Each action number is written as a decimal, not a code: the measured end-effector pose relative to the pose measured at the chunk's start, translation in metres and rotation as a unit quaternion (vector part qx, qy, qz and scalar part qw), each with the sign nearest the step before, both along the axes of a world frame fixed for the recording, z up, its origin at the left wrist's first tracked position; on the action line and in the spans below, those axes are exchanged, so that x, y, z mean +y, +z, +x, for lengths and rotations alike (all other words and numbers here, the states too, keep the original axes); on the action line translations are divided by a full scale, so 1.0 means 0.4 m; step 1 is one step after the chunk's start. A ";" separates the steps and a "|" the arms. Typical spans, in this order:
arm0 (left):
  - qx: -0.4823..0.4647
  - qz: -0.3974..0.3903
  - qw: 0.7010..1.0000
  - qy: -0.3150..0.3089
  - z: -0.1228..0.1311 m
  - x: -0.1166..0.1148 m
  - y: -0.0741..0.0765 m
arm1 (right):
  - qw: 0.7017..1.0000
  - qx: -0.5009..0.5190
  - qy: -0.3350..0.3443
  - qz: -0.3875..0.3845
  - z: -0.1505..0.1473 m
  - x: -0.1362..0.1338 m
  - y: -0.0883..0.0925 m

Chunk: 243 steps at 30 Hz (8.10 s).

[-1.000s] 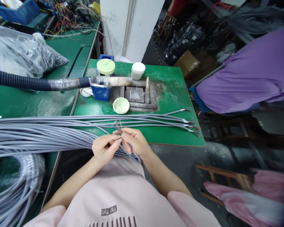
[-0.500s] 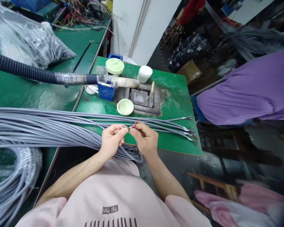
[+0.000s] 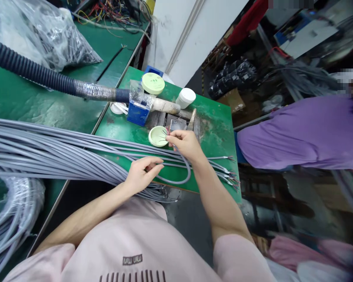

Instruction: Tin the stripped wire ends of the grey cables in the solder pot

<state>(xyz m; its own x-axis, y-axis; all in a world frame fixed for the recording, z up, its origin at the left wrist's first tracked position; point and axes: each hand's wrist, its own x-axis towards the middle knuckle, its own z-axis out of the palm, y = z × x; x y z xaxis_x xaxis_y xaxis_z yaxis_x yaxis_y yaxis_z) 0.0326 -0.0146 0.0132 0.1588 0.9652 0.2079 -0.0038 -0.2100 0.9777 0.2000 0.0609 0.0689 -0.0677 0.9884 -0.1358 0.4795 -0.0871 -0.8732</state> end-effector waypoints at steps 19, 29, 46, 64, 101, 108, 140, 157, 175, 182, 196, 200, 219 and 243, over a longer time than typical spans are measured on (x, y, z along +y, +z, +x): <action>0.134 0.177 0.975 0.029 -0.039 0.006 -0.057 | 0.898 -0.420 0.131 -0.017 -0.058 0.116 0.001; 0.129 0.176 0.975 0.033 -0.044 0.007 -0.050 | 0.988 -0.147 -0.036 -0.030 0.061 0.114 0.029; 0.138 0.182 0.973 0.029 -0.040 0.009 -0.053 | 0.972 -0.116 -0.183 -0.089 0.171 0.228 -0.079; 0.139 0.178 0.974 0.019 -0.040 0.011 -0.052 | 0.975 -0.120 -0.172 -0.079 0.185 0.212 -0.060; -0.272 -0.214 0.936 -0.063 0.045 0.014 0.005 | 0.991 0.105 -0.080 0.024 0.003 -0.174 0.038; -0.391 -0.287 0.873 -0.052 0.095 -0.002 0.037 | 0.986 0.148 -0.059 0.041 -0.035 -0.198 0.020; -0.199 -0.185 0.949 -0.157 0.049 -0.017 0.024 | 0.976 -0.041 0.054 0.207 0.000 -0.207 0.090; -0.276 -0.249 0.924 -0.088 0.047 -0.014 -0.006 | 0.943 -0.075 0.009 0.324 -0.032 -0.211 0.047; -0.375 -0.326 0.862 -0.099 0.035 0.013 0.049 | 0.854 -0.137 0.136 0.482 0.006 -0.220 -0.063; -0.034 0.014 0.999 -0.027 -0.029 -0.006 0.062 | 0.903 -0.090 -0.055 0.416 0.036 -0.137 -0.019; 0.180 0.302 0.930 0.106 -0.074 -0.005 -0.053 | 0.961 -0.047 -0.008 0.272 0.013 0.017 -0.026; 0.174 0.302 0.931 0.106 -0.074 -0.005 -0.062 | 0.962 -0.084 0.011 0.261 0.004 0.032 -0.032; 0.158 0.319 0.928 0.109 -0.075 -0.004 -0.067 | 0.943 -0.140 0.009 0.303 0.022 0.034 -0.006; 0.191 0.317 0.922 0.112 -0.072 -0.001 -0.067 | 0.911 -0.196 -0.011 0.362 0.216 0.174 -0.073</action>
